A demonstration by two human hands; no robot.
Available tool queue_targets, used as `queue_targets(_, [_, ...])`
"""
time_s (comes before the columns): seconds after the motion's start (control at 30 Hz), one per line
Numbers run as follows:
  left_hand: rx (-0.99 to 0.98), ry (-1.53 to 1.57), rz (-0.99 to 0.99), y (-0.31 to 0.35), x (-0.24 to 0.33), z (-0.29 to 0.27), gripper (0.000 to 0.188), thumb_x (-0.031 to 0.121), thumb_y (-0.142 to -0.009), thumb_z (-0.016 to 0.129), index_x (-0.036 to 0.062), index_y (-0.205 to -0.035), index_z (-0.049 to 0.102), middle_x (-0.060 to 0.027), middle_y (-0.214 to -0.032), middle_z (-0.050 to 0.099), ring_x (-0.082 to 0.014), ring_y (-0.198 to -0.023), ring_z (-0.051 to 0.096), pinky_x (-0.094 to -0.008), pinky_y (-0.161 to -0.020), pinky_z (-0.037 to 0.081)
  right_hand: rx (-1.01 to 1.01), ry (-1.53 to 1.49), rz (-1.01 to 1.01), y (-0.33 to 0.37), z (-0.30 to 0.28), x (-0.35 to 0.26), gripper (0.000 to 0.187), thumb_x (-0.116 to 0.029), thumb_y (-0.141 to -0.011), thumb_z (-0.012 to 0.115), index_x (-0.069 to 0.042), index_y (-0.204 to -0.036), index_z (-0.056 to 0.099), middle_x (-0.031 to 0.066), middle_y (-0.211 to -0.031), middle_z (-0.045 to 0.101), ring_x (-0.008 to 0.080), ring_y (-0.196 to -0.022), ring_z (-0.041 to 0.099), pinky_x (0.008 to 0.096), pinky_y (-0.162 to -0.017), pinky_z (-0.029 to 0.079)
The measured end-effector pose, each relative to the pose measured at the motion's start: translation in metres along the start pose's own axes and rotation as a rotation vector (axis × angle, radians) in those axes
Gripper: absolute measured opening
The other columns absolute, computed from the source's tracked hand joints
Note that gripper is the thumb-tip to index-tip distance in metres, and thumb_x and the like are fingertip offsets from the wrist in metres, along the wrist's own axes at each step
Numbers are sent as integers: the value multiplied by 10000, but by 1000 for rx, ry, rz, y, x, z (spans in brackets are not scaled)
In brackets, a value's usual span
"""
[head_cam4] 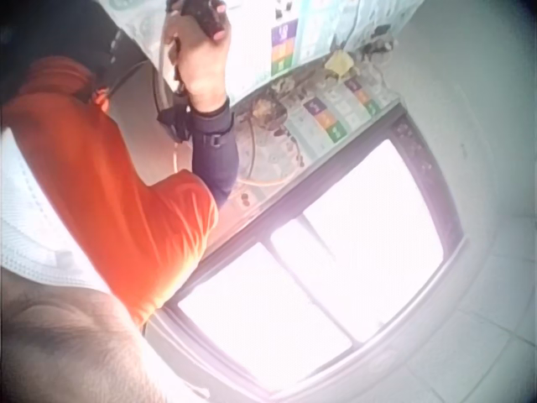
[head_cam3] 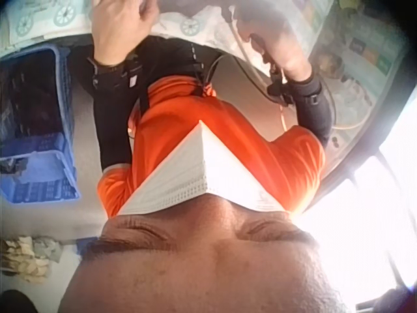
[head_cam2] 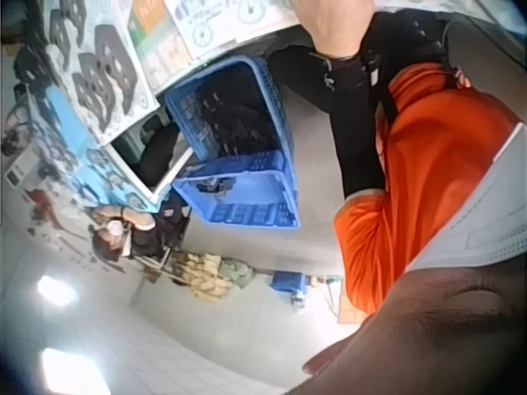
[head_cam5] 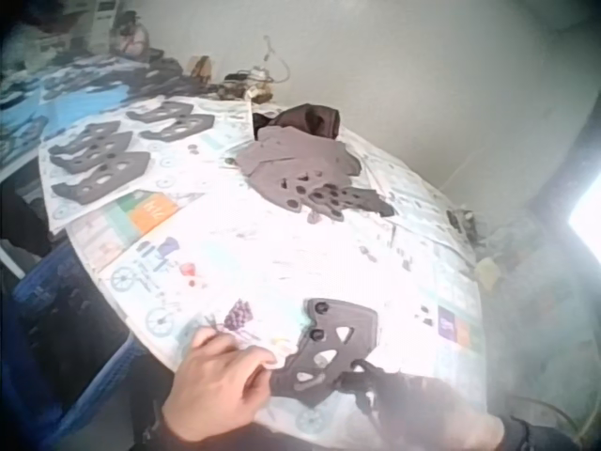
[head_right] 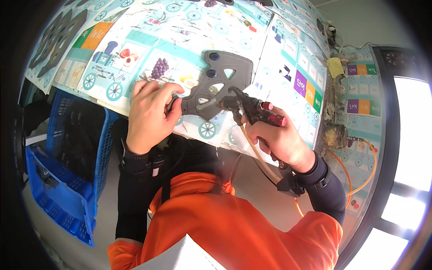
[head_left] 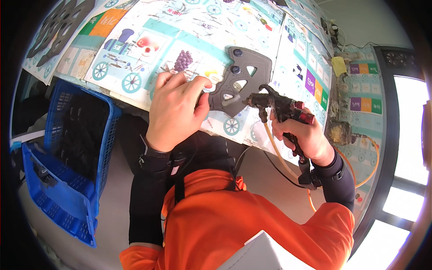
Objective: Applying adhesive to grey shoe components using a spray gun at a workstation.
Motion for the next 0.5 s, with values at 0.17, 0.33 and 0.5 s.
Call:
queue_targets(0.17, [74, 24, 27, -1, 1, 0, 212, 16, -722, 661, 121, -894, 597, 26, -533, 414, -176, -597, 462, -333, -704, 344, 63, 44, -80, 0, -6, -3, 167, -27, -755, 529, 0, -916, 560, -8, -609, 482, 47, -424, 383, 215, -404, 278])
queue_targets(0.33, [44, 20, 16, -1, 1, -1, 193, 37, -730, 649, 115, -896, 589, 1, -556, 463, -192, -622, 487, -342, -726, 350, 102, 35, -48, -5, -15, -3, 174, -31, -737, 521, 3, -905, 551, 11, -637, 498, 58, -420, 385, 219, -402, 279])
queue_targets(0.5, [9, 11, 0, 0, -1, -1, 184, 60, -735, 639, 109, -903, 582, -23, -579, 512, -206, -648, 512, -351, -746, 355, 145, 58, -76, -9, -18, -7, 148, -31, -786, 491, 35, -910, 538, 46, -669, 520, 64, -448, 388, 213, -419, 292])
Point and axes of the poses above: each hand's wrist, its own y-axis away from the middle knuckle, its own z-axis out of the palm, x = y × z, the point moved 4 cm from there along -y, towards the middle knuckle
